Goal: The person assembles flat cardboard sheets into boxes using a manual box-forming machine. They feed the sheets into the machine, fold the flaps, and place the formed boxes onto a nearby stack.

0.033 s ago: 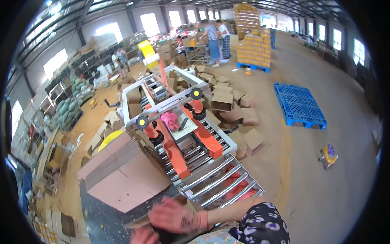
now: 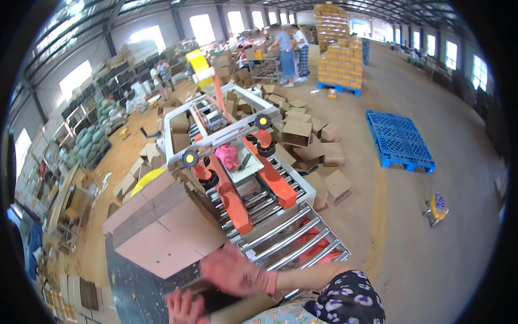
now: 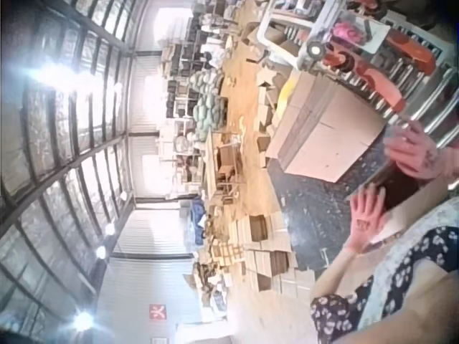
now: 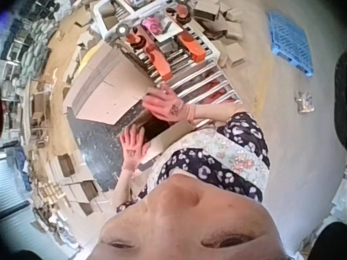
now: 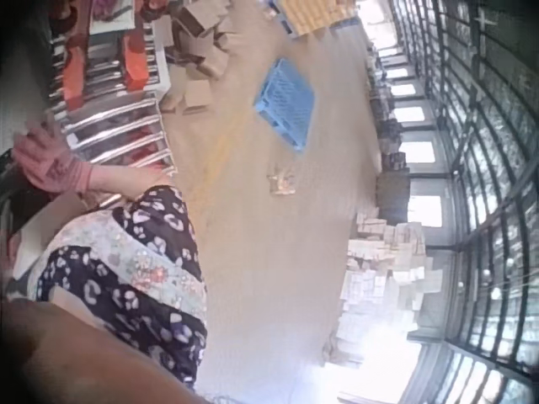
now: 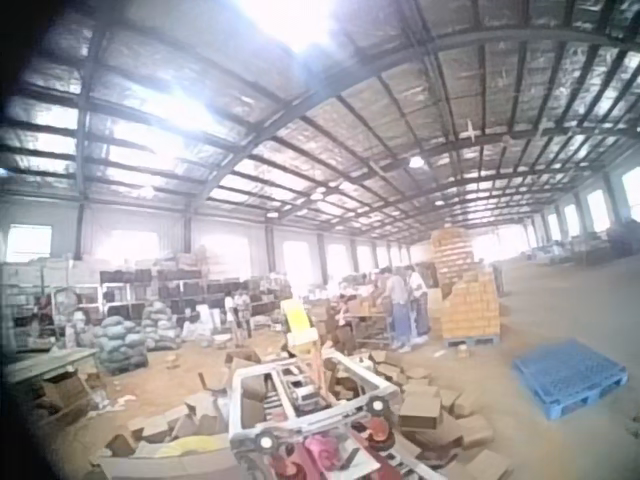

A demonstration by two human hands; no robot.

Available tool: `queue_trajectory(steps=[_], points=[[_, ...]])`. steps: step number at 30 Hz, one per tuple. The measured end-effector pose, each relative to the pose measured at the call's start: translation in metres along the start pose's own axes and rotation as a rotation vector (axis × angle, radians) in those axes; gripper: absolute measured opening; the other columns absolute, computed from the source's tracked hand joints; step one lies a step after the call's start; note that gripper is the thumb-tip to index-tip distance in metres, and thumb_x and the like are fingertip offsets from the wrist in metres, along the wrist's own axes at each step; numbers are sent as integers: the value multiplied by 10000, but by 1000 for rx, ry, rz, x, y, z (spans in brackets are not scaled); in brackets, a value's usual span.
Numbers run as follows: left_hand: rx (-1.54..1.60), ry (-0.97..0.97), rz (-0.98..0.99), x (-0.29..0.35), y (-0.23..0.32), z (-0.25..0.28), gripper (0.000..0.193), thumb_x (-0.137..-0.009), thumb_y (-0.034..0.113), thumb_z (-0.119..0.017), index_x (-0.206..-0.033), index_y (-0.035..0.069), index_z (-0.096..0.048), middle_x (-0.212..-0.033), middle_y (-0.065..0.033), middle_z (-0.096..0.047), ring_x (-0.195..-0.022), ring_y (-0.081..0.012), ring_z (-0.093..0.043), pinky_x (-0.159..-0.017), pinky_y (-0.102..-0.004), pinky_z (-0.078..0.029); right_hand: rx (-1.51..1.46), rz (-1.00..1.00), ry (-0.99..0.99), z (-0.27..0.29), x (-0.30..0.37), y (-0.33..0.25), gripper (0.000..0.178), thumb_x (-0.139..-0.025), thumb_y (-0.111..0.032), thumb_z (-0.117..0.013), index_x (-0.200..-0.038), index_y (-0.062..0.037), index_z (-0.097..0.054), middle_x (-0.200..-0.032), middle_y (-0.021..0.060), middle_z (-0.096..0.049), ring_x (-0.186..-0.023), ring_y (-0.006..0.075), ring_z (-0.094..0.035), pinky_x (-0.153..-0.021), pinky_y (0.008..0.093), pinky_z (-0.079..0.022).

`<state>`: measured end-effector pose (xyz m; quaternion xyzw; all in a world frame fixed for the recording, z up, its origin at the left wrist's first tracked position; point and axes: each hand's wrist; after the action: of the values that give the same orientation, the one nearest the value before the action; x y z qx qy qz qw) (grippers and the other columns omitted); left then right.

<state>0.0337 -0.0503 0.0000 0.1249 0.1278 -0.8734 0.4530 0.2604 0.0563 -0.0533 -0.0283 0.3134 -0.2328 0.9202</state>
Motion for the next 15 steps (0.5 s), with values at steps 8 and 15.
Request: queue_trajectory(steps=[8,15], points=[[1009,-278,856,-34,-46,-126,642,-915,332,-578,-1408,-16,-360,-1302,-275,-530,-1232,-377,-507,-1026,-388,-407,-212,-225,71,-5,151,17,378,-834,-161,-654,-1187,-35,-616,-1264,159,-571,-1208,334,-512,-1053,503,-334],[907,-52,134,-284,14,-225,327,-962,269,-491,-1193,39,-510,-1095,-136,-647,-1046,-312,-612,-868,-420,-481,199,-678,747,10,207,55,269,-848,-115,-548,-1096,-34,-612,-1197,150,-555,-1170,358,-486,-1065,544,-282]])
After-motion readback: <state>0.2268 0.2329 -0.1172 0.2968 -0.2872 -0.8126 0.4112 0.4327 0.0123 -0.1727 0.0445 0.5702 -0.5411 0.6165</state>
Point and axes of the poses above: each hand's wrist, its own x-axis away from the middle knuckle, its own z-axis out of the back of the hand, y = z × x
